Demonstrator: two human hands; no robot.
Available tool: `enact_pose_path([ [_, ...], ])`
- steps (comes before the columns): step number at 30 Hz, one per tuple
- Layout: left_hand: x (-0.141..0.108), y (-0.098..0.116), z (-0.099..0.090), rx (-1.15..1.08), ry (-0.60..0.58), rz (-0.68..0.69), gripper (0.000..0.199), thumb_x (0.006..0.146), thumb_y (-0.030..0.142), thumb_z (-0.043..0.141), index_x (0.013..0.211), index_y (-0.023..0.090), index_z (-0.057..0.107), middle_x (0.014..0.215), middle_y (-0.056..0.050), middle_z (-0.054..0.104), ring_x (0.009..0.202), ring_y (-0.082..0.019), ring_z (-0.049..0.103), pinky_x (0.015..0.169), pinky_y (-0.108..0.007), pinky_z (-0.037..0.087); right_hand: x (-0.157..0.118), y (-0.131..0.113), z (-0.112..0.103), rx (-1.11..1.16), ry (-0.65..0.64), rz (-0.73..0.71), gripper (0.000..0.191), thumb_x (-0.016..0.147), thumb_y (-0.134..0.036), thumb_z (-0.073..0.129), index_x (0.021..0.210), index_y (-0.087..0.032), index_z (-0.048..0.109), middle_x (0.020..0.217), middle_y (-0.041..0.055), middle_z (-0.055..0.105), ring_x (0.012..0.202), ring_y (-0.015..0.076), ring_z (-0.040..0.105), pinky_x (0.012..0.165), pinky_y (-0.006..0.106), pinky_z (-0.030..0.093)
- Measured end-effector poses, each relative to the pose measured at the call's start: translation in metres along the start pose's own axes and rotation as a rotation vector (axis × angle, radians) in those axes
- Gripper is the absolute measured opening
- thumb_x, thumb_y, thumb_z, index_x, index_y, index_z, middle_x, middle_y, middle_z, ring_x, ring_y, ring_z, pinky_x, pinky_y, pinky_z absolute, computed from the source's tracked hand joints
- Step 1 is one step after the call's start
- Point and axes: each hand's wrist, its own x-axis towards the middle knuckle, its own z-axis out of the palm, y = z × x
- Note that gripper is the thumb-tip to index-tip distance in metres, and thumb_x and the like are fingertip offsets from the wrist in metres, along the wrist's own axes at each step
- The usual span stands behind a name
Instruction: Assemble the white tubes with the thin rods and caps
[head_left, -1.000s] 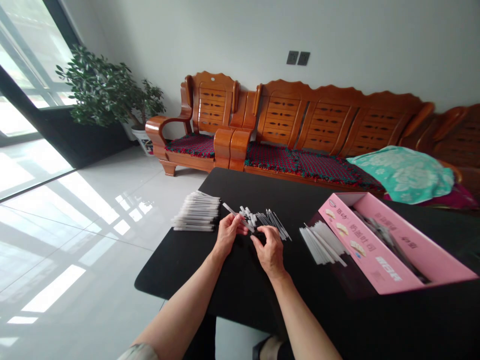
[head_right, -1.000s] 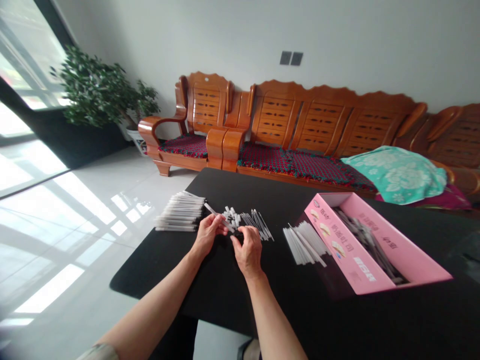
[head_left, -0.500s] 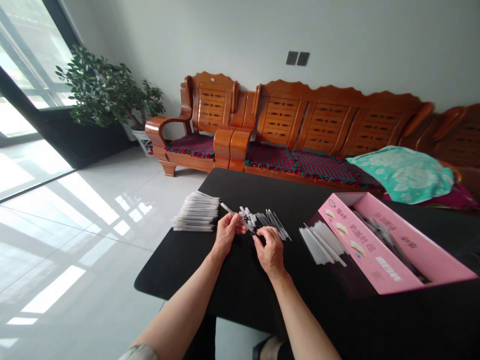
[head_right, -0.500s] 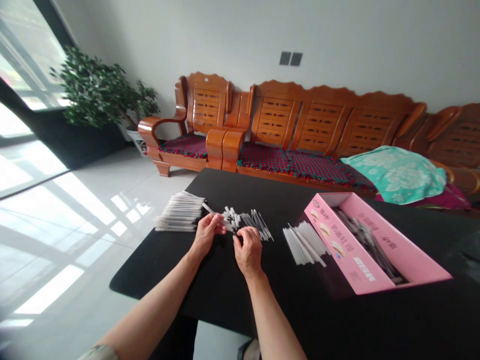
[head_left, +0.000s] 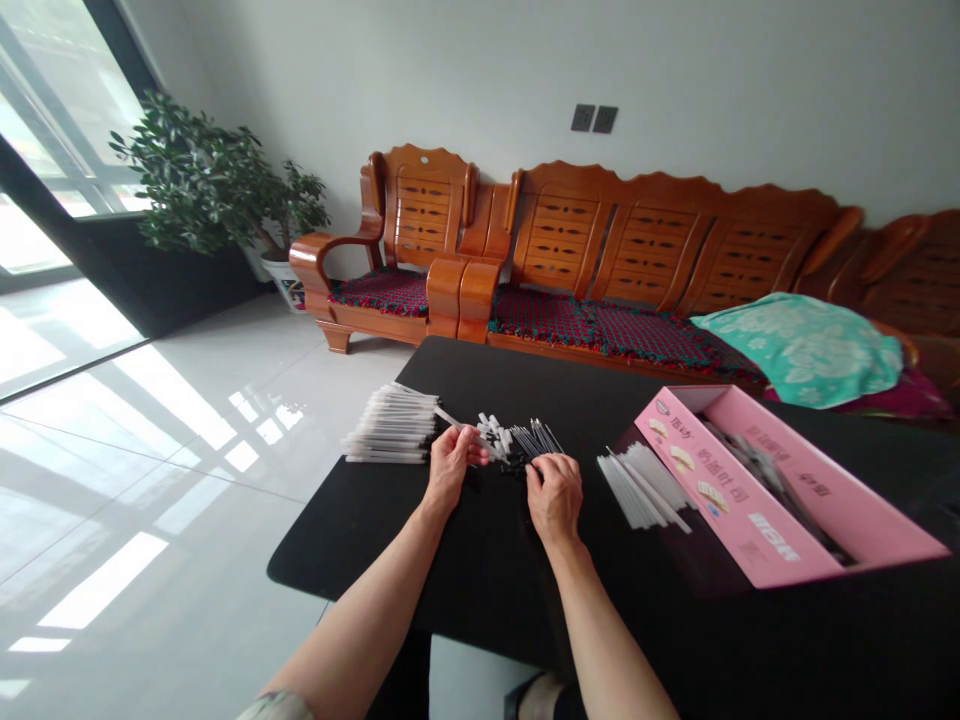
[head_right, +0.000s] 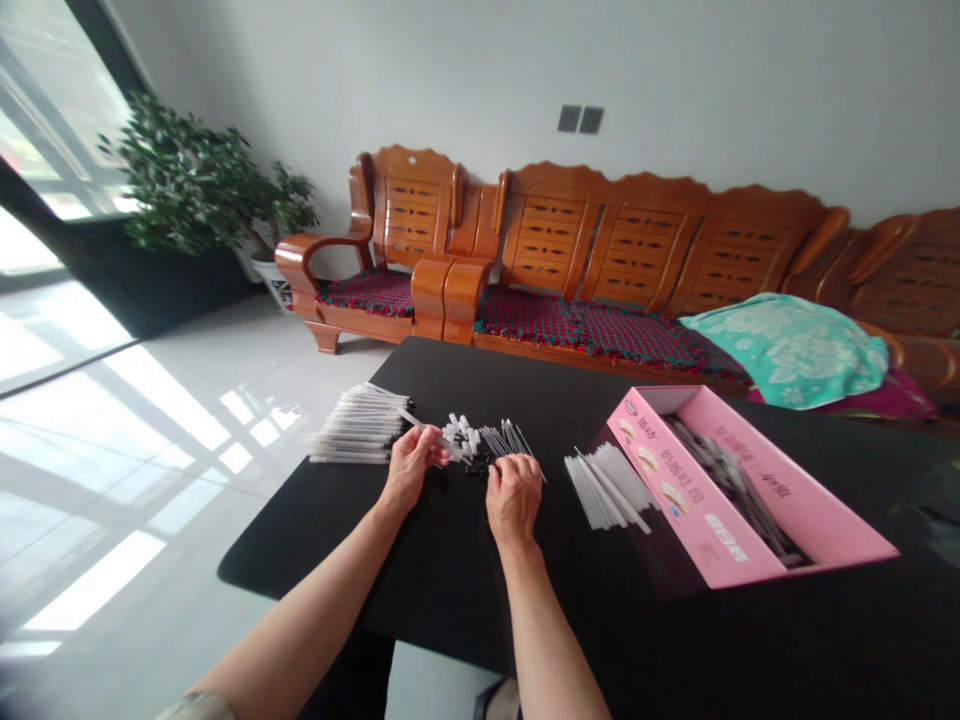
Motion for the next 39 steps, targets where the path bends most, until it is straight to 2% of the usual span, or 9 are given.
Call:
enact_pose_path([
  [10,-0.003,0.0,0.002,0.041,-0.084,-0.011,0.045,0.074,0.056,0.069,0.088,0.013,0.062,0.067,-0.003,0.066,0.056,-0.014,0.064,0.054,-0.025,0.053,0.002,-0.024,0.002,0.15,-0.057,-0.187,0.019,0.094,-0.018,0.046,0.094,-0.02,0.065,0.096,0.0079,0.065,0.104,0.023,0.054,0.095,0.043,0.045],
  [13,-0.002,0.003,0.0,0.037,0.026,0.084,0.042,0.077,0.055,0.067,0.089,0.014,0.061,0.069,-0.002,0.066,0.057,-0.014,0.064,0.055,-0.025,0.054,0.004,-0.011,-0.003,0.104,-0.032,-0.18,0.018,0.093,-0.017,0.047,0.089,-0.02,0.064,0.094,0.0073,0.065,0.103,0.0226,0.054,0.096,0.042,0.044],
  [17,0.001,0.008,-0.005,0.048,0.178,0.212,0.037,0.083,0.052,0.062,0.091,0.016,0.061,0.076,-0.002,0.067,0.059,-0.013,0.065,0.057,-0.025,0.055,0.004,0.026,-0.017,-0.047,0.08,-0.023,0.016,0.091,-0.019,0.05,0.083,-0.019,0.064,0.09,0.0081,0.065,0.092,0.0234,0.053,0.089,0.042,0.043],
  [21,0.001,0.008,-0.004,0.124,0.118,0.196,0.035,0.081,0.05,0.064,0.088,0.015,0.066,0.071,-0.001,0.064,0.059,-0.013,0.062,0.055,-0.023,0.053,-0.001,0.052,-0.022,-0.17,0.1,0.108,0.016,0.085,-0.017,0.053,0.071,-0.019,0.061,0.076,0.0077,0.062,0.079,0.0231,0.051,0.08,0.04,0.04],
  [25,-0.002,0.005,-0.001,0.12,-0.032,0.119,0.036,0.08,0.047,0.067,0.092,0.013,0.069,0.068,-0.001,0.062,0.059,-0.013,0.059,0.055,-0.023,0.053,-0.003,0.055,-0.019,-0.193,0.105,0.105,0.017,0.084,-0.017,0.054,0.068,-0.019,0.061,0.074,0.008,0.061,0.077,0.0227,0.05,0.079,0.039,0.039],
  [29,-0.003,0.002,0.0,0.039,-0.157,0.034,0.036,0.078,0.042,0.071,0.099,0.012,0.065,0.071,-0.002,0.063,0.059,-0.012,0.06,0.055,-0.024,0.053,0.002,0.04,-0.02,-0.171,0.125,0.084,0.018,0.087,-0.021,0.054,0.072,-0.018,0.063,0.077,0.0089,0.063,0.08,0.0234,0.053,0.083,0.041,0.041],
  [33,-0.007,0.0,0.003,0.009,-0.283,-0.046,0.035,0.075,0.037,0.076,0.095,0.012,0.063,0.077,-0.005,0.066,0.062,-0.014,0.063,0.057,-0.025,0.054,0.008,0.003,-0.018,0.002,0.141,-0.035,0.022,0.093,-0.025,0.048,0.103,-0.015,0.065,0.099,0.0111,0.068,0.105,0.0257,0.055,0.099,0.046,0.039],
  [36,-0.009,0.002,0.006,0.012,-0.353,-0.051,0.031,0.074,0.034,0.077,0.088,0.01,0.065,0.076,-0.005,0.066,0.063,-0.014,0.062,0.058,-0.025,0.053,0.006,-0.024,-0.011,0.184,-0.051,-0.118,0.034,0.096,-0.024,0.042,0.123,-0.014,0.058,0.104,0.0119,0.067,0.102,0.0236,0.058,0.093,0.041,0.045],
  [39,-0.008,0.006,0.004,0.0,-0.329,-0.041,0.034,0.072,0.033,0.079,0.095,0.01,0.068,0.079,-0.005,0.065,0.06,-0.01,0.058,0.055,-0.022,0.051,0.003,-0.036,-0.008,0.295,-0.181,-0.097,0.034,0.096,-0.024,0.04,0.121,-0.015,0.061,0.098,0.0113,0.068,0.091,0.0222,0.061,0.083,0.037,0.049],
])
